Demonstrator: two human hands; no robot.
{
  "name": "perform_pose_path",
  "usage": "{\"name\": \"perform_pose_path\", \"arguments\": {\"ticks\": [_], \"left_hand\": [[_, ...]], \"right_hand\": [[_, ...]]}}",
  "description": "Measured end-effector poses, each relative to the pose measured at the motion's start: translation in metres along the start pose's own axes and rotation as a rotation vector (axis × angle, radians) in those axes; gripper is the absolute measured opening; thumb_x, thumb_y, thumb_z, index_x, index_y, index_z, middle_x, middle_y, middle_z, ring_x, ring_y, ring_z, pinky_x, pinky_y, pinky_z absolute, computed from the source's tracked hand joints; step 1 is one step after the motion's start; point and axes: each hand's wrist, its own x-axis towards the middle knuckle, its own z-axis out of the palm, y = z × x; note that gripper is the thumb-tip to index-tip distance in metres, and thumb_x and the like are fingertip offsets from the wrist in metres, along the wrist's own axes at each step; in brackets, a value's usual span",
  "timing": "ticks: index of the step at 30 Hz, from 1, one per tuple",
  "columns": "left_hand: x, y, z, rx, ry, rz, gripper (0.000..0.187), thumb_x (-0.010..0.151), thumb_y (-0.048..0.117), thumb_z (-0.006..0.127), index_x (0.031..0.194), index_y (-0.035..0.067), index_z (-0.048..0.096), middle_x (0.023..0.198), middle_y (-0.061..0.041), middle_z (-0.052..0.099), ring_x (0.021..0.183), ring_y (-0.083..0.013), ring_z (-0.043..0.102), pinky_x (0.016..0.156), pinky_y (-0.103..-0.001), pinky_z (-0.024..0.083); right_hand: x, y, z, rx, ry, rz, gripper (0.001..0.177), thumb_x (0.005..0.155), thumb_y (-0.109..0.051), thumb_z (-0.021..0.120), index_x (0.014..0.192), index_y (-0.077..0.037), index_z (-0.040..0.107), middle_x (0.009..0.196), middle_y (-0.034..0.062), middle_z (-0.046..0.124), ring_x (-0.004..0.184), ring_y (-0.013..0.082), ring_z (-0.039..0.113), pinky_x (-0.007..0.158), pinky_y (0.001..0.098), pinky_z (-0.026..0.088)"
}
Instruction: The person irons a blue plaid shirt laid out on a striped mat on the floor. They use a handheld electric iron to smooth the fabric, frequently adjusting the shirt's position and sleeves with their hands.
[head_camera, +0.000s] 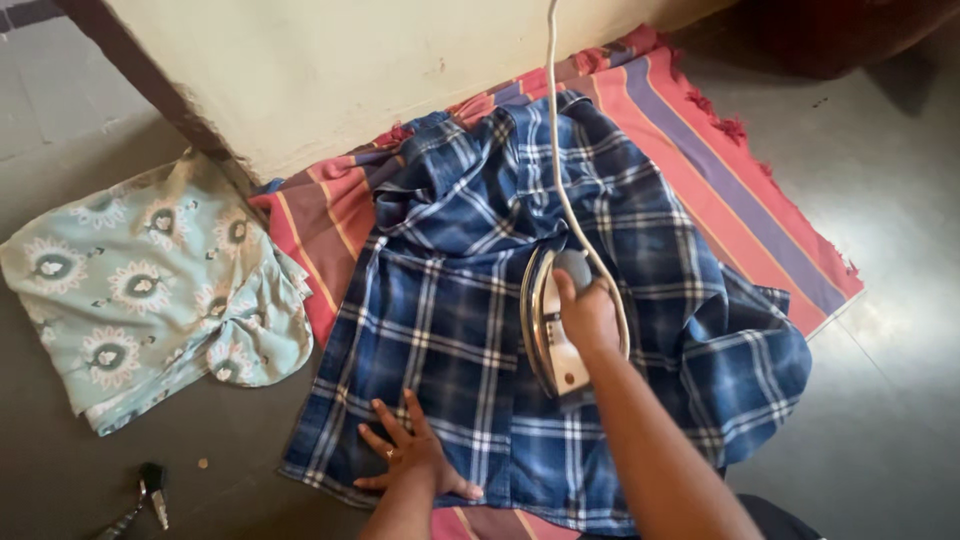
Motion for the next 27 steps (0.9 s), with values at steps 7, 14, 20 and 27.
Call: {"name": "perform_pose_path", "arguments": {"ticks": [7,14,20,27], "left_hand": [[-0.007,-0.004,0.003,-0.047,0.067,0.023,0.178,0.050,0.052,0.106,0.155,0.036,-0.037,0.164,-0.007,-0.045,0.155,-0.0426,-0.028,0.113,-0.080,0.017],[-0.010,-0.004,0.003,-0.066,0.081,0.030,0.179,0.050,0.050,0.107,0.154,0.038,-0.039,0.165,-0.008,-0.044,0.155,-0.0407,-0.028,0.114,-0.079,0.016],[-0.010,-0.002,0.001,-0.054,0.058,0.015,0.180,0.051,0.049,0.107,0.154,0.037,-0.040,0.164,-0.009,-0.045,0.154,-0.0422,-0.030,0.113,-0.079,0.016],[-0.002,0.000,0.002,-0.016,0.041,0.016,0.179,0.052,0.055,0.105,0.154,0.033,-0.041,0.163,-0.011,-0.047,0.153,-0.0458,-0.031,0.112,-0.080,0.018]], "right_hand": [[-0.045,0.026,-0.009,0.059,-0.210,0.139,0.080,0.084,-0.071,0.055,0.116,0.003,0.057,0.101,0.0321,0.076,0.095,0.0481,0.077,0.088,0.0542,0.057],[-0.180,0.074,-0.035,-0.050,-0.192,0.085,0.072,0.088,-0.067,0.057,0.115,-0.001,0.055,0.094,0.0336,0.071,0.098,0.0528,0.068,0.084,0.0582,0.054],[-0.179,0.060,-0.035,-0.127,-0.082,0.080,0.075,0.088,-0.068,0.058,0.117,0.001,0.059,0.091,0.0334,0.071,0.093,0.0507,0.070,0.079,0.0567,0.057],[-0.047,0.026,-0.016,-0.025,0.069,-0.021,0.081,0.089,-0.067,0.060,0.129,0.003,0.057,0.104,0.0358,0.069,0.102,0.0535,0.066,0.087,0.0576,0.053]]}}
